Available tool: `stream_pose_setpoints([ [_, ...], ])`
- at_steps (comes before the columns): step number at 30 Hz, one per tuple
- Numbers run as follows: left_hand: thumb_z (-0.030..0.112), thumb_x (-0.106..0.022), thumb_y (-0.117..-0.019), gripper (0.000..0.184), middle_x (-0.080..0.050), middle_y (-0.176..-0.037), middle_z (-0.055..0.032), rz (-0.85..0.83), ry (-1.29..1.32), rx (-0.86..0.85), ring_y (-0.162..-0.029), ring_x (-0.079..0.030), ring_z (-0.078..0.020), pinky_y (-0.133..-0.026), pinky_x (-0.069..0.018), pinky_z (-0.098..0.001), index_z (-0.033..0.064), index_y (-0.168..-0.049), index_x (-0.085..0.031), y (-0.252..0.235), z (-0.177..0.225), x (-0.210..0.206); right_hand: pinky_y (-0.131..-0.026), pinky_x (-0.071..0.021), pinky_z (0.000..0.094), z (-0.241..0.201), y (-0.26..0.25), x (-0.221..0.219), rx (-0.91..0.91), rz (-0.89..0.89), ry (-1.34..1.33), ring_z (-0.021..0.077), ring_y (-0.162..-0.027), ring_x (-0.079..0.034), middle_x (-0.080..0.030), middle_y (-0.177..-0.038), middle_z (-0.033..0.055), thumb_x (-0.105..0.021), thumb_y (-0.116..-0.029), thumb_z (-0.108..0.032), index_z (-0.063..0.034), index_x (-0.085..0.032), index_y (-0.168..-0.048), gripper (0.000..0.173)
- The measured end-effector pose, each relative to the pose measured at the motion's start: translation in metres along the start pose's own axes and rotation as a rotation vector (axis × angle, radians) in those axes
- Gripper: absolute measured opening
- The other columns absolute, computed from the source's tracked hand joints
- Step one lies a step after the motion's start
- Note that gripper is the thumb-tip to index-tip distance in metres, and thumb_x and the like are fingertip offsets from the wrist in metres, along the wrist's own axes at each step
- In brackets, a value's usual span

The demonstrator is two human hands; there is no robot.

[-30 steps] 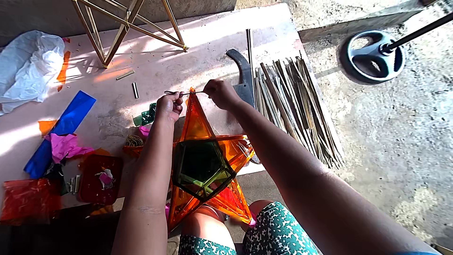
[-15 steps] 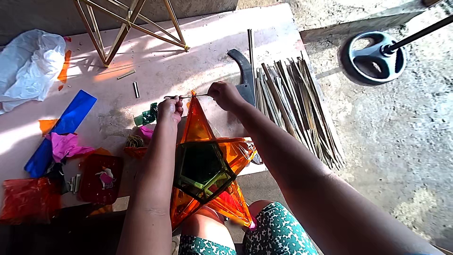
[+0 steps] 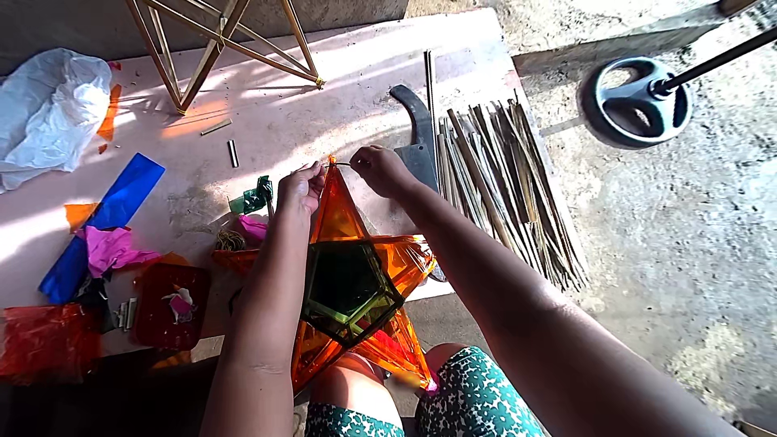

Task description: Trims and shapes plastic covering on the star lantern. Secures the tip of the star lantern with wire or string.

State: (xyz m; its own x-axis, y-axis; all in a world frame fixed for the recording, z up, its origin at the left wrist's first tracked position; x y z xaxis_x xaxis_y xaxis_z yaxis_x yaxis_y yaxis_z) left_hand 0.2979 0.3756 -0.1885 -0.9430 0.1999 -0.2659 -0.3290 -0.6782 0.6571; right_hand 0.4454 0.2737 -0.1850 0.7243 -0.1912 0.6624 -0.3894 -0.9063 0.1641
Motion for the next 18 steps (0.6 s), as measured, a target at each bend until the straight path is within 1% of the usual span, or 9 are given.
stream_pose_setpoints([
  [1, 0.001, -0.063, -0.0978, 0.011, -0.064, -0.079, -0.007, 0.01, -0.042, 0.001, -0.058, -0.059, -0.0083, -0.056, -0.053, -0.0193, -0.0019, -0.108, -0.061, 0.0, 0.001, 0.0, -0.088, -0.0542, 0.0511, 0.001, -0.001, -0.001, -0.014, -0.013, -0.003, 0.0319, -0.094, -0.067, -0.066, -0.108, 0.0195, -0.058, -0.1048, -0.018, -0.0004, -0.068, -0.117, 0.024],
  [3, 0.007, -0.068, -0.0967, 0.013, -0.065, -0.081, -0.0064, 0.022, -0.201, 0.0, -0.057, -0.057, -0.0068, -0.051, -0.0476, -0.0183, -0.0002, -0.108, -0.064, -0.001, 0.004, 0.002, -0.089, -0.0562, 0.0512, 0.002, -0.002, 0.001, -0.039, -0.049, 0.005, 0.0314, -0.094, -0.07, -0.068, -0.112, 0.0186, -0.06, -0.1047, -0.022, -0.002, -0.067, -0.122, 0.027],
  [5, 0.012, -0.069, -0.0971, 0.015, -0.067, -0.081, -0.0046, 0.006, -0.366, -0.019, -0.056, -0.057, -0.0047, -0.048, -0.0445, -0.0176, 0.0021, -0.107, -0.066, -0.002, 0.008, 0.005, -0.089, -0.0544, 0.0531, 0.002, -0.001, 0.004, -0.019, -0.056, 0.018, 0.032, -0.095, -0.069, -0.069, -0.11, 0.0182, -0.062, -0.1031, -0.02, -0.0014, -0.069, -0.117, 0.024],
  [7, 0.011, -0.069, -0.0971, 0.013, -0.067, -0.079, -0.0033, -0.013, -0.485, -0.051, -0.054, -0.055, -0.0032, -0.046, -0.0426, -0.0165, 0.0039, -0.107, -0.064, -0.003, 0.011, 0.007, -0.091, -0.0518, 0.0551, 0.001, 0.0, 0.012, -0.002, -0.058, 0.039, 0.0334, -0.1, -0.067, -0.069, -0.109, 0.0187, -0.062, -0.1021, -0.018, -0.0008, -0.071, -0.11, 0.021],
  [10, 0.009, -0.071, -0.0956, 0.017, -0.065, -0.083, -0.0034, -0.036, -0.606, -0.08, -0.058, -0.054, -0.0033, -0.05, -0.0425, -0.017, 0.0039, -0.11, -0.063, -0.004, 0.016, 0.006, -0.091, -0.0518, 0.0545, -0.001, 0.001, 0.019, 0.018, -0.052, 0.068, 0.0331, -0.099, -0.067, -0.069, -0.107, 0.0187, -0.062, -0.1011, -0.015, -0.0002, -0.072, -0.107, 0.019],
  [12, 0.007, -0.071, -0.0948, 0.016, -0.065, -0.083, -0.0031, -0.035, -0.663, -0.099, -0.058, -0.054, -0.0031, -0.051, -0.0435, -0.0168, 0.0031, -0.109, -0.065, -0.006, 0.018, 0.006, -0.089, -0.0517, 0.0523, -0.002, 0.001, 0.02, 0.02, -0.056, 0.09, 0.0318, -0.094, -0.066, -0.069, -0.102, 0.0181, -0.066, -0.0994, -0.016, 0.0005, -0.071, -0.11, 0.02],
  [14, 0.009, -0.07, -0.0961, 0.015, -0.066, -0.084, -0.003, -0.031, -0.72, -0.116, -0.06, -0.055, -0.0036, -0.053, -0.0442, -0.0174, 0.0035, -0.11, -0.066, -0.006, 0.019, 0.005, -0.09, -0.0513, 0.0534, 0.0, 0.0, 0.017, 0.006, -0.069, 0.123, 0.0334, -0.096, -0.065, -0.068, -0.103, 0.0186, -0.071, -0.0972, -0.02, 0.0008, -0.071, -0.115, 0.027],
  [16, 0.008, -0.07, -0.0954, 0.017, -0.066, -0.089, -0.0046, -0.025, -0.739, -0.123, -0.065, -0.057, -0.0052, -0.057, -0.0467, -0.0193, 0.0029, -0.111, -0.066, -0.006, 0.019, 0.004, -0.092, -0.0513, 0.0564, 0.002, -0.001, 0.014, -0.018, -0.051, 0.13, 0.0367, -0.101, -0.065, -0.067, -0.11, 0.021, -0.072, -0.0961, -0.021, 0.0002, -0.07, -0.12, 0.032],
  [18, 0.005, -0.071, -0.0938, 0.017, -0.066, -0.094, -0.0061, -0.02, -0.733, -0.108, -0.069, -0.06, -0.0067, -0.061, -0.0494, -0.0209, 0.0034, -0.11, -0.065, -0.008, 0.018, 0.004, -0.094, -0.0512, 0.0593, 0.001, -0.003, 0.011, -0.041, -0.037, 0.159, 0.0395, -0.109, -0.065, -0.063, -0.122, 0.022, -0.072, -0.0961, -0.02, -0.0039, -0.067, -0.127, 0.035],
])
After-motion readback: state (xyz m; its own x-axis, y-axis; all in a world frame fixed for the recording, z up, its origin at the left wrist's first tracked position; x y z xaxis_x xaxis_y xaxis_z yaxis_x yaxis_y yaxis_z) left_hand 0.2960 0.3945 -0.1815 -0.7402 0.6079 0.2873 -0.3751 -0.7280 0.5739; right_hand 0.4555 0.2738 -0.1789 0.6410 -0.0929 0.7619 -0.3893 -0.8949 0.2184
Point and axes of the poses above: each hand's wrist, its own y-axis away from the middle knuckle, its own x-axis out of the back of the hand, z = x × y, the point moved 3 cm from there along -y, towards the middle knuckle
